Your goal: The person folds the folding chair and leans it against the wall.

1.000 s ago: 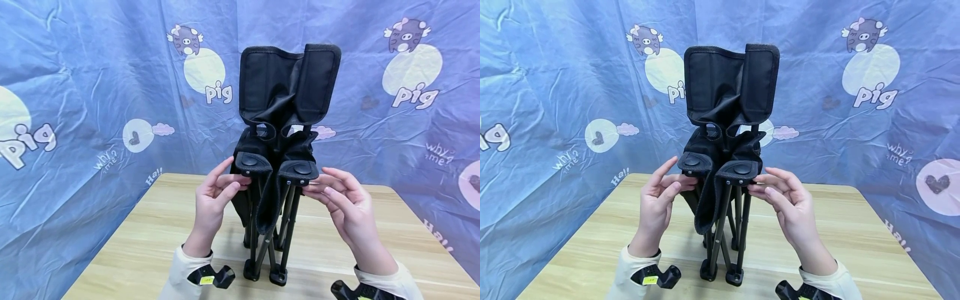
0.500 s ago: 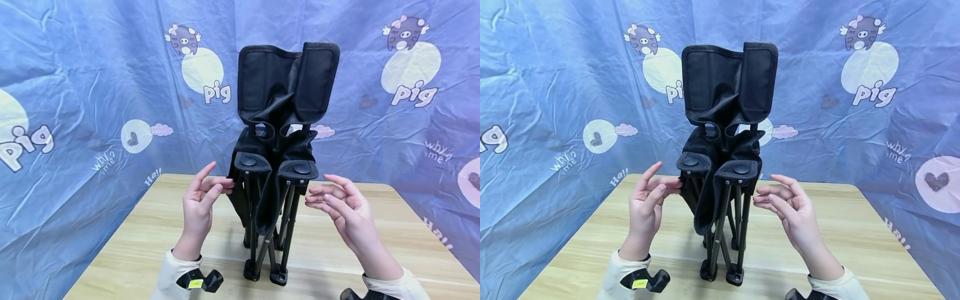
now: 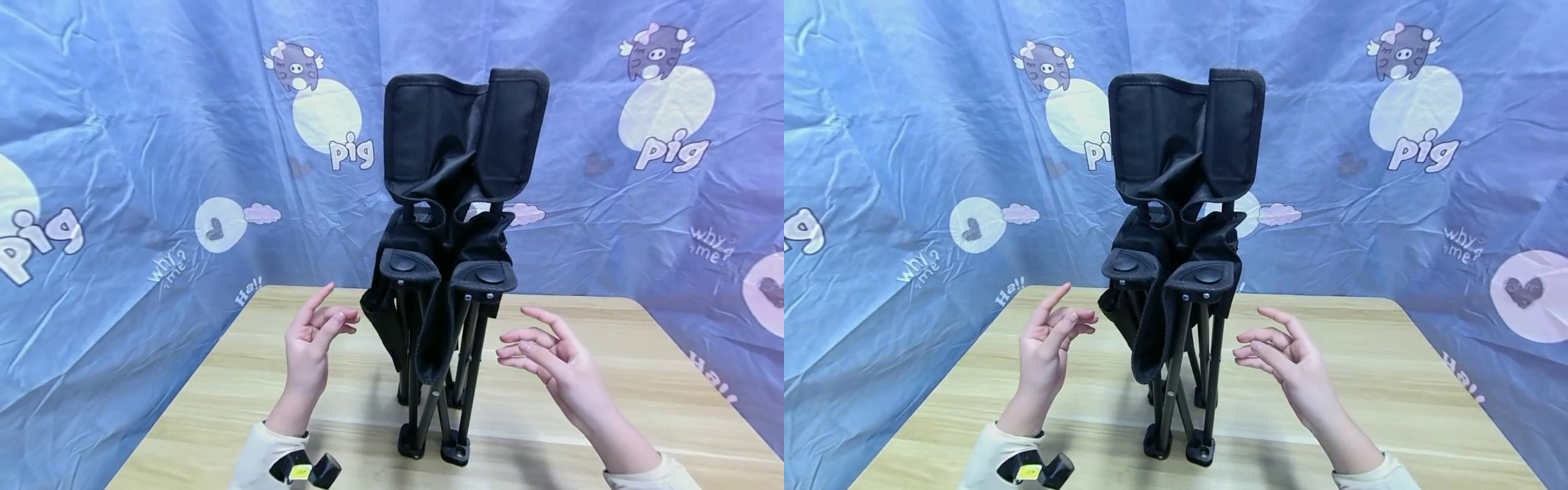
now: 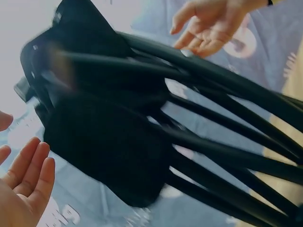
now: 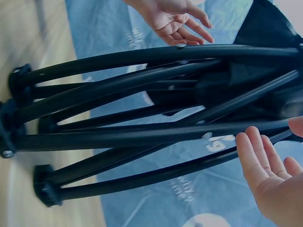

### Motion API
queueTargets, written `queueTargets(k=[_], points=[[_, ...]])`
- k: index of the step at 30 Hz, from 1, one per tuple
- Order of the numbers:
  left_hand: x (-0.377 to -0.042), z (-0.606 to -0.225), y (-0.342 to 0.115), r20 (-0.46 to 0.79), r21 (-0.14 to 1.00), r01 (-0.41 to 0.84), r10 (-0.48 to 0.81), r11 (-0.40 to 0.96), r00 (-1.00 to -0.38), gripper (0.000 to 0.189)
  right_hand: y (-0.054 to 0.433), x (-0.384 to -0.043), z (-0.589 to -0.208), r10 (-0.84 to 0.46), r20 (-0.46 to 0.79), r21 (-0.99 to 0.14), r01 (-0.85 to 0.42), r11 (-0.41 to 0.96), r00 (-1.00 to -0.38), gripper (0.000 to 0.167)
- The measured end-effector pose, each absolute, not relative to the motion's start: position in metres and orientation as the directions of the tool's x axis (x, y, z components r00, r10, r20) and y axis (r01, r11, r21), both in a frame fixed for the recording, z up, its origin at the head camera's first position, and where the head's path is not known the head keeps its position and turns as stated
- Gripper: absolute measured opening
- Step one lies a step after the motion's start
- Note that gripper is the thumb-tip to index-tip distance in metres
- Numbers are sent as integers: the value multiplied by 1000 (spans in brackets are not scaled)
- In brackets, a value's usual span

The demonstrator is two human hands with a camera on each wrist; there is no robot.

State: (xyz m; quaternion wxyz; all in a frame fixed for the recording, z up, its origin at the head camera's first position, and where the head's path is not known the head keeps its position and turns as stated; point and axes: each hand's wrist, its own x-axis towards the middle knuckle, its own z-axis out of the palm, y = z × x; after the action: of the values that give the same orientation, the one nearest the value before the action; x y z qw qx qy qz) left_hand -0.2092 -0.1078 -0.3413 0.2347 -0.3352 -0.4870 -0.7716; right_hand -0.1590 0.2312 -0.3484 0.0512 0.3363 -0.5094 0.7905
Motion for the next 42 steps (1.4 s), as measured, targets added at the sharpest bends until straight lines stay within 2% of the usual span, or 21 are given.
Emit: queueTargets(k=[10, 22, 27, 32, 39, 42], points=[[-218, -381, -112, 515, 803, 490, -18, -338, -857, 47, 235, -158, -380, -241, 418, -881, -325, -345, -876, 50], [-219, -416, -110, 243, 958, 221, 107, -181, -964, 61, 236, -155, -422, -229, 207, -960, -153, -233, -951, 49], [-216, -432, -110, 97, 992, 74, 248, -99, -964, 70, 235, -153, -439, -286, 121, -972, -55, -228, -951, 49], [-214, -447, -111, 19, 999, 2, 396, -43, -918, 72, 234, -153, -452, -367, 44, -973, 44, -227, -929, 47], [-209, -462, -109, -35, 998, -60, 497, -34, -867, 70, 231, -151, -465, -451, -2, -963, 123, -241, -893, 47], [-206, -467, -108, -67, 995, -93, 519, -25, -852, 69, 229, -150, -468, -468, -18, -960, 146, -238, -884, 52]])
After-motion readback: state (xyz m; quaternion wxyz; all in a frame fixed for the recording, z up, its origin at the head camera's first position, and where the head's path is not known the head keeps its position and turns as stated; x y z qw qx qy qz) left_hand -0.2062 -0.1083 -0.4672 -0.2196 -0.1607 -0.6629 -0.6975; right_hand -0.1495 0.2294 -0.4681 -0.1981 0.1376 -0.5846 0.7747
